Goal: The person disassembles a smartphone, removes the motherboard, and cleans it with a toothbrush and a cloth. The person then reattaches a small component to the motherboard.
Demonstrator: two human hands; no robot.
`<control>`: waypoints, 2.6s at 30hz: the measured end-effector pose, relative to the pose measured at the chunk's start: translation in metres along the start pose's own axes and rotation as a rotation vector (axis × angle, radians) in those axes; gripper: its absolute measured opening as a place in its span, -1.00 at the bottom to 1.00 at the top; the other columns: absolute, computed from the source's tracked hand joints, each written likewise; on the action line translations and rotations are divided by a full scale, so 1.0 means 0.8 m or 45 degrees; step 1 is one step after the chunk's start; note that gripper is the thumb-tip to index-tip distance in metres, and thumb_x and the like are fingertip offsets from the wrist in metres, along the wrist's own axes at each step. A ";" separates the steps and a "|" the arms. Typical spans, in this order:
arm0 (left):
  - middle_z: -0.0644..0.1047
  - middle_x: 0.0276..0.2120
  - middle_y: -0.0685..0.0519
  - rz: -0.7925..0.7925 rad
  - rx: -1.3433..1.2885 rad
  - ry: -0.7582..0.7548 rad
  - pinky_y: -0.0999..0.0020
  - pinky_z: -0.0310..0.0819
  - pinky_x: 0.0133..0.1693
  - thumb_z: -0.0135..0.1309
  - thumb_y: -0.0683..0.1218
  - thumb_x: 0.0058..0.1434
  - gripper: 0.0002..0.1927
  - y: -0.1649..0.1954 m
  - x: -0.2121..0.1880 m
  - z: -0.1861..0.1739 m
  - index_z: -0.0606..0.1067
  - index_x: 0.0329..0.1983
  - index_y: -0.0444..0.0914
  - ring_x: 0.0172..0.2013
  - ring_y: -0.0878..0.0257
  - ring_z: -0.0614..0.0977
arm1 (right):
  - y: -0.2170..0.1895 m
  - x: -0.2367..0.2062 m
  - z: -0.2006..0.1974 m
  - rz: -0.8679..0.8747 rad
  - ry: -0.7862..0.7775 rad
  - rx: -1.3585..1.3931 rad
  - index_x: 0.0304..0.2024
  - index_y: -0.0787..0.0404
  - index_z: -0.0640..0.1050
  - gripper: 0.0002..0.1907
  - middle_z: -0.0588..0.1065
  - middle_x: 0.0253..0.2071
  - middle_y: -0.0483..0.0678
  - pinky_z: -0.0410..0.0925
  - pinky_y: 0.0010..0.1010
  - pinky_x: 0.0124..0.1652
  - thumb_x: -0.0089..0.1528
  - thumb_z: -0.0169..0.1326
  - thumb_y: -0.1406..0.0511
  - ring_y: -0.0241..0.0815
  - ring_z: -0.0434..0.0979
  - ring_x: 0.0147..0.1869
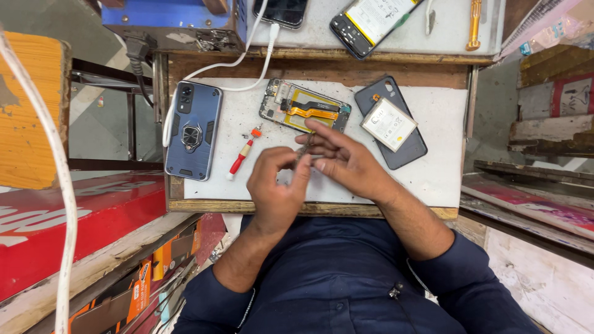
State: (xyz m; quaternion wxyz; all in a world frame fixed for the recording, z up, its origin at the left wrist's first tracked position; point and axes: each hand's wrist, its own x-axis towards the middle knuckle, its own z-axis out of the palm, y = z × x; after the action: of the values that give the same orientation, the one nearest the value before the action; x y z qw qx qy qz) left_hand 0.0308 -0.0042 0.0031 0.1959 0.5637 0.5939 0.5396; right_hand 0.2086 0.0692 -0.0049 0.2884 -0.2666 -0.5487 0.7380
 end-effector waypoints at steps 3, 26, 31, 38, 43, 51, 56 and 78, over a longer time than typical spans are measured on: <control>0.55 -0.11 -0.08 -0.544 -0.934 -0.033 0.39 0.63 -0.07 0.13 -0.28 0.42 -0.69 -0.007 0.002 0.008 0.33 0.15 -0.33 -0.17 0.26 0.65 | 0.005 -0.003 -0.009 0.092 0.221 0.214 0.45 0.33 0.30 -0.40 0.54 0.02 0.12 0.51 -0.34 0.10 0.37 0.10 0.42 -0.13 0.62 0.07; 0.58 -0.23 0.06 0.097 0.573 -0.391 0.24 0.52 -0.22 0.30 -0.06 0.19 -0.72 -0.023 0.031 -0.008 0.62 -0.05 -0.20 -0.23 0.11 0.62 | 0.013 -0.008 -0.020 -0.144 0.556 0.602 0.20 0.14 0.32 -0.79 0.48 -0.12 0.07 0.51 -0.35 -0.29 0.55 -0.11 0.24 -0.08 0.61 -0.11; 0.50 -0.32 0.07 0.114 0.676 -0.442 0.23 0.50 -0.31 0.34 -0.03 0.15 -0.70 -0.018 0.034 0.004 0.64 -0.07 -0.18 -0.29 0.14 0.56 | 0.001 -0.003 -0.013 -0.024 0.466 0.579 0.41 0.12 0.20 -0.49 0.46 0.14 0.14 0.55 -0.15 0.08 0.41 -0.09 0.37 0.02 0.56 0.23; 0.49 -0.32 0.10 0.130 0.651 -0.467 0.25 0.50 -0.32 0.31 -0.08 0.19 -0.83 -0.019 0.032 0.007 0.62 -0.17 -0.18 -0.29 0.16 0.57 | -0.007 0.000 -0.007 0.057 0.410 0.617 0.48 0.08 0.11 -0.43 0.43 0.23 0.25 0.51 -0.06 0.13 0.43 -0.10 0.33 0.08 0.50 0.31; 0.51 -0.32 0.11 0.134 0.610 -0.415 0.25 0.50 -0.31 0.30 -0.10 0.19 -0.85 -0.024 0.030 0.007 0.61 -0.20 -0.18 -0.29 0.16 0.58 | -0.001 0.001 -0.009 -0.043 0.384 0.689 0.22 0.11 0.22 -0.66 0.44 0.25 0.25 0.51 -0.02 0.19 0.45 -0.01 0.29 0.09 0.53 0.31; 0.50 -0.29 0.10 0.198 0.617 -0.412 0.26 0.49 -0.28 0.29 -0.12 0.22 -0.85 -0.022 0.027 0.006 0.58 -0.17 -0.20 -0.27 0.16 0.56 | 0.010 -0.003 -0.014 -0.039 0.413 0.667 0.09 0.19 0.33 -0.74 0.48 0.13 0.18 0.54 -0.10 0.16 0.45 0.05 0.24 0.03 0.59 0.23; 0.47 -0.32 0.07 0.223 0.702 -0.499 0.25 0.48 -0.33 0.26 -0.14 0.19 -0.76 -0.018 0.033 0.007 0.62 -0.06 -0.20 -0.31 0.16 0.55 | 0.014 -0.003 -0.015 -0.020 0.508 0.607 0.11 0.21 0.36 -0.73 0.51 -0.04 0.07 0.55 -0.22 0.04 0.47 0.05 0.21 -0.05 0.64 0.06; 0.67 -0.20 -0.02 -0.642 -0.515 -0.410 0.49 0.51 -0.32 0.11 -0.21 0.42 -0.79 -0.055 0.037 -0.011 0.57 0.09 -0.34 -0.40 0.38 0.56 | 0.008 0.005 0.002 0.096 0.465 0.090 0.37 0.26 0.20 -0.49 0.51 0.05 0.10 0.58 -0.38 -0.04 0.39 0.02 0.43 -0.23 0.59 0.05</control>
State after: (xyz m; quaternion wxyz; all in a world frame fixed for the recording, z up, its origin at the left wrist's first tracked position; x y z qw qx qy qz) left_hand -0.0056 0.0275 -0.0208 0.5214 0.4270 0.5572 0.4851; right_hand 0.2036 0.0697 -0.0113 0.3644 -0.4061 -0.4505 0.7066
